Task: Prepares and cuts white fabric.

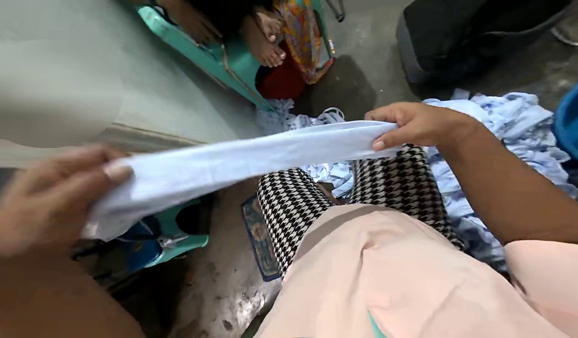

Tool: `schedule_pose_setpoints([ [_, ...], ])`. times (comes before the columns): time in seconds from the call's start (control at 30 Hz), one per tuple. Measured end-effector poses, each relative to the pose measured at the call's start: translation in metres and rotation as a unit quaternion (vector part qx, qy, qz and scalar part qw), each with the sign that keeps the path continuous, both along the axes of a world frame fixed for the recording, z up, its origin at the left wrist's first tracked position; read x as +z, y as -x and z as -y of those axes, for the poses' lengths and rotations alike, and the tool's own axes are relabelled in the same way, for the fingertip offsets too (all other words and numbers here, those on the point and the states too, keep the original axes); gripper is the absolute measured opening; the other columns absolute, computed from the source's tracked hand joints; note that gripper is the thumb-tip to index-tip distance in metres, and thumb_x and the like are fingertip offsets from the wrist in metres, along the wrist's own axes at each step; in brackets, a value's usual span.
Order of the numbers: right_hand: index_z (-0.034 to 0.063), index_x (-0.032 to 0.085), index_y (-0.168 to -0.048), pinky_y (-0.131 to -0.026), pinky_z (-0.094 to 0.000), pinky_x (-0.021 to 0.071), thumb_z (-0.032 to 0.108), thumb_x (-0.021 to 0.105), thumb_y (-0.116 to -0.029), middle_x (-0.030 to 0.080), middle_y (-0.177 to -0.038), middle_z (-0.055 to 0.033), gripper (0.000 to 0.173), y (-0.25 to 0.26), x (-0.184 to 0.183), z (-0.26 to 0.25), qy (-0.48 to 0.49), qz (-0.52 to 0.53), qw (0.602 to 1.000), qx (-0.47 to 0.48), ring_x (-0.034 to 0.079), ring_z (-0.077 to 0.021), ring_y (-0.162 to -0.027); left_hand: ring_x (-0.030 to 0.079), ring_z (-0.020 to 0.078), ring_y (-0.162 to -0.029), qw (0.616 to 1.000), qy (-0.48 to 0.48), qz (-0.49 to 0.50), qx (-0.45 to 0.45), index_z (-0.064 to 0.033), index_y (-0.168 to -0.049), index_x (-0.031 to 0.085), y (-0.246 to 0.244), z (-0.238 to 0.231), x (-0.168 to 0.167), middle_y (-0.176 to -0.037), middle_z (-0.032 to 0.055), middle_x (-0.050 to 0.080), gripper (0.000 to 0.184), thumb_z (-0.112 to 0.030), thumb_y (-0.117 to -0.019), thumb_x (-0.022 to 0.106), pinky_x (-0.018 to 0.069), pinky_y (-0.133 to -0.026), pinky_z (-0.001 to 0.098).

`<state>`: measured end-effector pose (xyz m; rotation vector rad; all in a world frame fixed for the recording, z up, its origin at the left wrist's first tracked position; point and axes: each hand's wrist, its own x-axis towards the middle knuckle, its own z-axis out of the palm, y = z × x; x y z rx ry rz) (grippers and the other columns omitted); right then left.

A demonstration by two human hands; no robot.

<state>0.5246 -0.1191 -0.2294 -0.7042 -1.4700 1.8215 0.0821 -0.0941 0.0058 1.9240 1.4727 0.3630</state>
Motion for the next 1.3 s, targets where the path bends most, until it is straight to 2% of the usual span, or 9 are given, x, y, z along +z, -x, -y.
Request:
schedule_pose_setpoints([
  [0.1, 0.0099, 0.065, -0.093, -0.060, -0.0179, 0.0544, 0.008, 0.067, -0.0871, 0.068, -0.078, 0.0027, 0.007, -0.033, -0.010, 0.018, 0.003, 0.041, 0.998, -0.042, 0.064, -0.0019, -0.066, 0.061, -0.0062, -0.068, 0.994, 0.102, 0.015, -0.037, -0.0266, -0.098, 0.071, 0.024, 0.032, -0.085, -0.081, -0.0151, 0.067, 0.018, -0.041, -0.0997, 0.061, 0.0525, -0.062, 0.0138],
  [0.17, 0.0061, 0.065, -0.093, -0.059, -0.0222, 0.0533, 0.005, 0.070, -0.0859, 0.067, -0.078, -0.0010, 0.009, -0.048, -0.022, 0.028, 0.022, 0.134, 0.988, -0.072, 0.062, -0.0059, -0.065, 0.062, -0.0027, -0.072, 0.985, 0.165, -0.018, -0.052, -0.0176, -0.099, 0.071, 0.010, 0.053, -0.144, -0.084, -0.0111, 0.067, 0.021, -0.034, -0.0987, 0.058, 0.0541, -0.066, 0.0201],
  [0.27, -0.0011, 0.064, -0.102, -0.069, -0.0351, 0.0573, 0.001, 0.075, -0.0857, 0.066, -0.088, -0.0107, 0.019, -0.054, -0.047, 0.043, 0.082, 0.213, 0.962, -0.148, 0.065, -0.0163, -0.074, 0.068, 0.0183, -0.083, 0.957, 0.243, -0.121, -0.097, -0.0039, -0.111, 0.069, -0.021, 0.067, -0.207, -0.091, 0.0080, 0.070, 0.031, -0.030, -0.1026, 0.054, 0.0564, -0.079, 0.0467],
  [0.43, -0.0008, 0.058, -0.116, -0.076, -0.0343, 0.0603, 0.002, 0.073, -0.0808, 0.071, -0.098, -0.0096, 0.039, -0.045, -0.072, 0.065, 0.113, 0.102, 0.950, -0.275, 0.069, -0.0146, -0.084, 0.069, 0.0379, -0.092, 0.899, 0.288, -0.261, -0.203, -0.0006, -0.116, 0.067, -0.060, 0.051, -0.225, -0.095, 0.0213, 0.069, 0.040, -0.038, -0.1041, 0.057, 0.0515, -0.086, 0.0635],
  [0.53, 0.0011, 0.056, -0.114, -0.074, -0.0318, 0.0600, 0.002, 0.073, -0.0801, 0.069, -0.097, -0.0077, 0.038, -0.039, -0.072, 0.070, 0.089, 0.093, 0.937, -0.325, 0.069, -0.0124, -0.083, 0.066, 0.0441, -0.104, 0.883, 0.293, -0.309, -0.200, -0.0019, -0.131, 0.060, -0.091, 0.036, -0.230, -0.108, 0.0253, 0.068, 0.056, -0.049, -0.1013, 0.059, 0.0482, -0.093, 0.0675],
  [0.7, -0.0005, 0.059, -0.117, -0.080, -0.0315, 0.0606, 0.004, 0.073, -0.0847, 0.070, -0.101, -0.0088, 0.036, -0.032, -0.066, 0.073, 0.019, 0.120, 0.923, -0.366, 0.069, -0.0119, -0.088, 0.061, 0.0320, -0.123, 0.938, 0.233, -0.143, -0.215, -0.0053, -0.145, 0.052, -0.155, 0.018, -0.278, -0.134, 0.0178, 0.063, 0.064, -0.048, -0.0982, 0.063, 0.0470, -0.106, 0.0565],
  [0.9, 0.0002, 0.060, -0.119, -0.071, -0.0345, 0.0604, 0.011, 0.058, -0.0992, 0.069, -0.099, -0.0093, 0.022, -0.036, -0.059, 0.070, 0.057, 0.135, 0.917, -0.371, 0.069, -0.0144, -0.081, 0.068, 0.0144, -0.081, 0.925, 0.333, 0.068, -0.171, -0.0043, -0.120, 0.063, -0.194, 0.012, -0.288, -0.093, 0.0076, 0.070, 0.028, -0.023, -0.0994, 0.066, 0.0584, -0.077, 0.0352],
  [1.1, 0.0015, 0.059, -0.119, -0.071, -0.0312, 0.0598, 0.012, 0.057, -0.1003, 0.068, -0.100, -0.0065, 0.021, -0.046, -0.058, 0.068, 0.044, 0.145, 0.912, -0.380, 0.068, -0.0116, -0.082, 0.065, 0.0100, -0.073, 0.900, 0.393, 0.145, -0.122, -0.0047, -0.112, 0.066, -0.199, 0.013, -0.269, -0.087, 0.0051, 0.070, 0.016, -0.017, -0.1027, 0.060, 0.0565, -0.067, 0.0275],
  [1.3, 0.0026, 0.060, -0.118, -0.072, -0.0298, 0.0605, 0.013, 0.058, -0.0996, 0.068, -0.098, -0.0051, 0.021, -0.052, -0.062, 0.065, 0.025, 0.165, 0.910, -0.380, 0.068, -0.0098, -0.082, 0.066, 0.0095, -0.075, 0.902, 0.395, 0.141, -0.099, -0.0039, -0.109, 0.067, -0.194, 0.021, -0.274, -0.087, 0.0043, 0.070, 0.015, -0.015, -0.1025, 0.060, 0.0561, -0.071, 0.0278],
])
